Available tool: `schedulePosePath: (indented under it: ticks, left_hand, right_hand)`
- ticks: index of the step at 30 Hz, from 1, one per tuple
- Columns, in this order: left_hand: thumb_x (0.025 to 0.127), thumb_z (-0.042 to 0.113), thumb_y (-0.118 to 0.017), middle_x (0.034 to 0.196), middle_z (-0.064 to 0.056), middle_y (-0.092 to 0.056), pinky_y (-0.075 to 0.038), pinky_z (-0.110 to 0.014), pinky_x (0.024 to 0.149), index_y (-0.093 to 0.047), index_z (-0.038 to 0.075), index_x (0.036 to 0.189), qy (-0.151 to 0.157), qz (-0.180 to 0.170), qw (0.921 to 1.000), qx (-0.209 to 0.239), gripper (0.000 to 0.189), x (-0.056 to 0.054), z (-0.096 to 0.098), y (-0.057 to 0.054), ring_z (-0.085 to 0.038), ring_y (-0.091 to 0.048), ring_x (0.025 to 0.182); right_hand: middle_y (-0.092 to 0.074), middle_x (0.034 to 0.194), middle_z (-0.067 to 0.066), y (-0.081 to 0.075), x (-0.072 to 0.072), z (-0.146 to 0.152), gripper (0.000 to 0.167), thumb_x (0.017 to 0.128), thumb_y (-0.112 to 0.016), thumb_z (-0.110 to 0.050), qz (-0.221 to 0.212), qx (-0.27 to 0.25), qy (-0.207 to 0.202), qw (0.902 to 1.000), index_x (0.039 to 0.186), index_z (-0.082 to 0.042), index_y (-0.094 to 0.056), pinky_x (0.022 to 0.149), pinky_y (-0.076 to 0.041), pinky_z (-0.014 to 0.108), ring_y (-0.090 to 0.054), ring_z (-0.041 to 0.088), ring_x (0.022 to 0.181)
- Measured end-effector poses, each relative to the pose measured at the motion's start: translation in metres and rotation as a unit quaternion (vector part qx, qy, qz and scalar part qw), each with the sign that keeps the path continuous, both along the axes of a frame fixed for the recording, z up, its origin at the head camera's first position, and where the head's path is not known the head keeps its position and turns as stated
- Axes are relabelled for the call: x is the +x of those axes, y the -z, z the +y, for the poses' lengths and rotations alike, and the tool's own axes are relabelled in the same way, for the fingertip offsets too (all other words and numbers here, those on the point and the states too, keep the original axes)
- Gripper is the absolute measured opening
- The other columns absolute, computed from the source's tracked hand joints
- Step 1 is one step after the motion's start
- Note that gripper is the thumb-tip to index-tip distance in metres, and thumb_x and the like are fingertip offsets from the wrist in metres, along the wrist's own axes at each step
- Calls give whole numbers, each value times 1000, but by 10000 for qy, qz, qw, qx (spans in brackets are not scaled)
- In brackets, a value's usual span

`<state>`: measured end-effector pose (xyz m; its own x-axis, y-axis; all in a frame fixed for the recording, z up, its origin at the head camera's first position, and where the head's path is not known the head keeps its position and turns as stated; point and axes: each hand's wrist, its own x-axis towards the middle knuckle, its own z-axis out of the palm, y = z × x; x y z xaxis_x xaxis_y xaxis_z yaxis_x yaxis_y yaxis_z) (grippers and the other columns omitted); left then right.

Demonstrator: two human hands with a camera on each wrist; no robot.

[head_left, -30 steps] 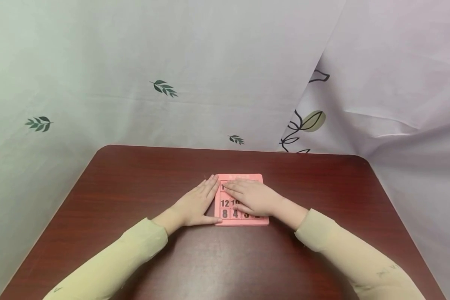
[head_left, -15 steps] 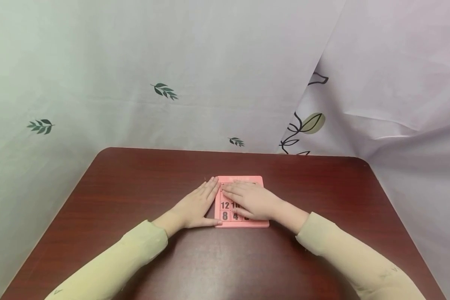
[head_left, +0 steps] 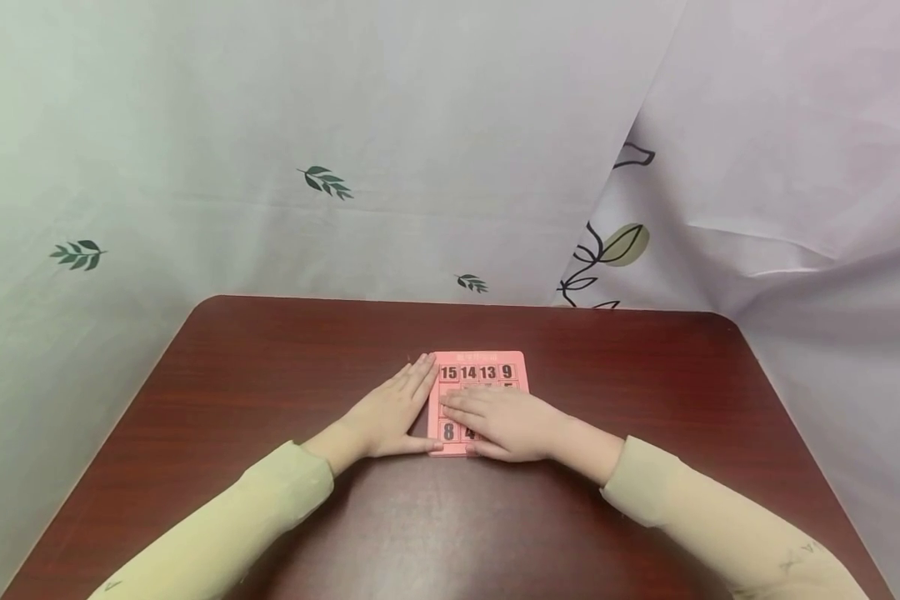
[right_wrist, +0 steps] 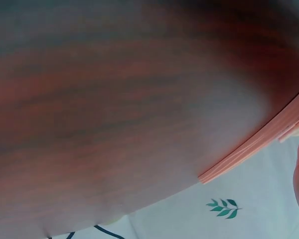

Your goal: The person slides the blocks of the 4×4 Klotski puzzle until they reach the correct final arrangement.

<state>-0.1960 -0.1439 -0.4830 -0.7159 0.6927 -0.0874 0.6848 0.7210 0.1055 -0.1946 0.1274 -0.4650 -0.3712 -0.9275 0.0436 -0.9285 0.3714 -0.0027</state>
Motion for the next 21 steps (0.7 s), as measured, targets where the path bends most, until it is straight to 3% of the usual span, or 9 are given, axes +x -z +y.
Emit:
schedulePosePath:
  ticks: [10, 16, 21]
  left_hand:
    - [95, 73, -59, 177, -27, -11, -23, -47, 135, -18, -8, 166, -4, 39, 10000, -11, 115, 0, 1, 1, -38, -14, 166]
    - [96, 73, -58, 178, -25, -9, -22, -47, 136, -16, -7, 167, -24, -19, 10000, -63, 115, 0, 1, -1, -37, -13, 167]
    - [96, 73, -58, 177, -26, -10, -22, -47, 136, -16, -8, 167, 18, 28, 10000, -50, 116, 0, 1, -1, -38, -13, 166]
  right_hand:
    - [-50, 165, 8, 3, -19, -5, 61, 109, -54, -42, -299, 99, 434, 9986, 160, -9, -48, 129, -38, 43, -47, 26, 154]
    - [-47, 167, 8, 2, -15, -4, 63, 108, -55, -40, -386, 84, 436, 9983, 162, -8, -45, 131, -36, 43, -44, 25, 156]
    - [-50, 165, 9, 0, -3, -1, 64, 106, -61, -39, -282, -292, 92, 9991, 159, -7, -48, 129, -38, 43, -46, 25, 155]
